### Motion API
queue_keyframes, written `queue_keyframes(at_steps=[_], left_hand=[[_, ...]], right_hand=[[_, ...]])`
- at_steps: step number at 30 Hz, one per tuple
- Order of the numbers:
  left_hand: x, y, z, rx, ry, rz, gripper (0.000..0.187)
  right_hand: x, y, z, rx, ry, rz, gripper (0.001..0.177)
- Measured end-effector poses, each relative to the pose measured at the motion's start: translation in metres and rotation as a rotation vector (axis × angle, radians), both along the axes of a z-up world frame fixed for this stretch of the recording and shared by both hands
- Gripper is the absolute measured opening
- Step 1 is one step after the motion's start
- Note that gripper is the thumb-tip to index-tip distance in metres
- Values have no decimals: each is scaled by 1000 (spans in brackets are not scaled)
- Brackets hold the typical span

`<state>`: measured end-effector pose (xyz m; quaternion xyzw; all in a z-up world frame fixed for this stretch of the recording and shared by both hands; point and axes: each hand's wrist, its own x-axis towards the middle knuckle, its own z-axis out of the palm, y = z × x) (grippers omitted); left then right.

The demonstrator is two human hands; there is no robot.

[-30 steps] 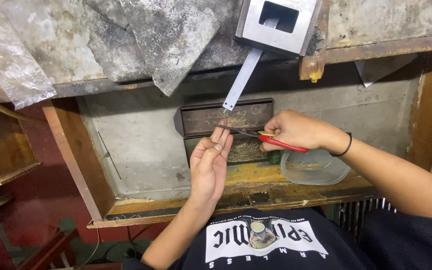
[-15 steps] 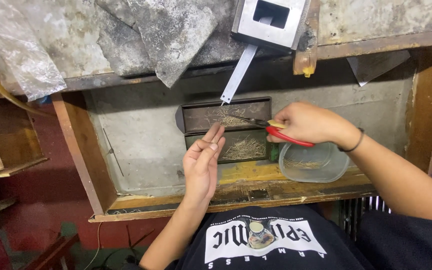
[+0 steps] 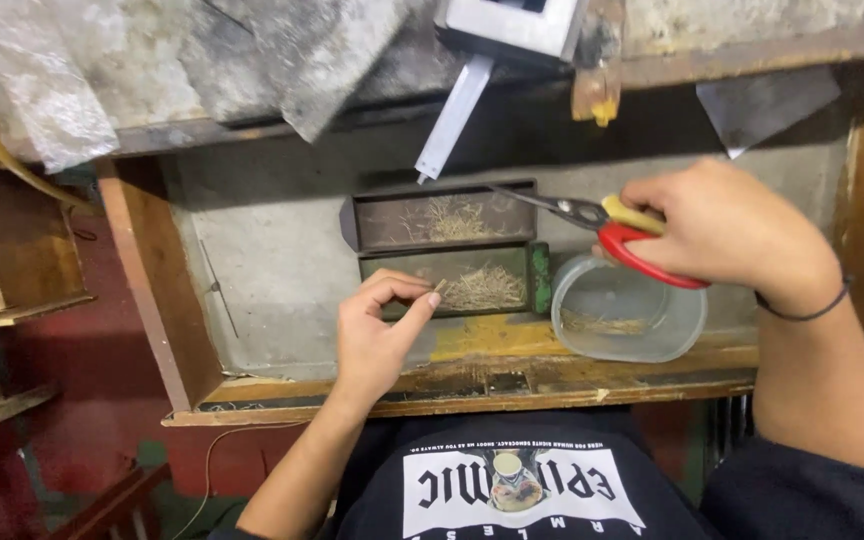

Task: Measuring thin metal wire with a caliper and cutting it into small segments using snips at a jewelry workbench.

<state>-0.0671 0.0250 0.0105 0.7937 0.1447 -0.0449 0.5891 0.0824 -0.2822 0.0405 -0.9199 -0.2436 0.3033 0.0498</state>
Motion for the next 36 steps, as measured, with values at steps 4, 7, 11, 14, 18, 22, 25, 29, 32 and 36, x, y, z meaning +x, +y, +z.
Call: queue_keyframes(at_steps=[4, 7, 11, 14, 18, 22, 25, 29, 32, 36], left_hand=[[3, -4, -8, 217, -154, -201, 5], [0, -9, -23, 436, -329, -317, 8], [-1, -8, -35, 684, -358, -522, 18], [0, -5, -33, 746, -337, -560, 27], [5, -14, -15, 677, -401, -518, 18], [17, -53, -10, 575, -556, -650, 6], [27, -92, -22, 649, -597, -930, 22], [41, -135, -41, 902, -700, -1113, 8], [46, -156, -61, 979, -772, -1183, 5], [48, -166, -78, 965, -924, -1272, 15]], right_hand=[[-2, -5, -2, -26, -89, -11, 48], [-3, -8, 2, 7, -111, -16, 47], [-2, -13, 5, 75, -155, -41, 45], [-3, -19, 2, 94, -196, -35, 41], [-2, -32, 8, 275, -226, -1, 57], [1, -45, 15, 314, -263, 21, 65], [5, -48, 10, 311, -273, 30, 67], [6, -46, 10, 313, -271, -3, 55], [7, -44, 13, 341, -245, -37, 47], [6, -45, 17, 329, -245, -50, 42]])
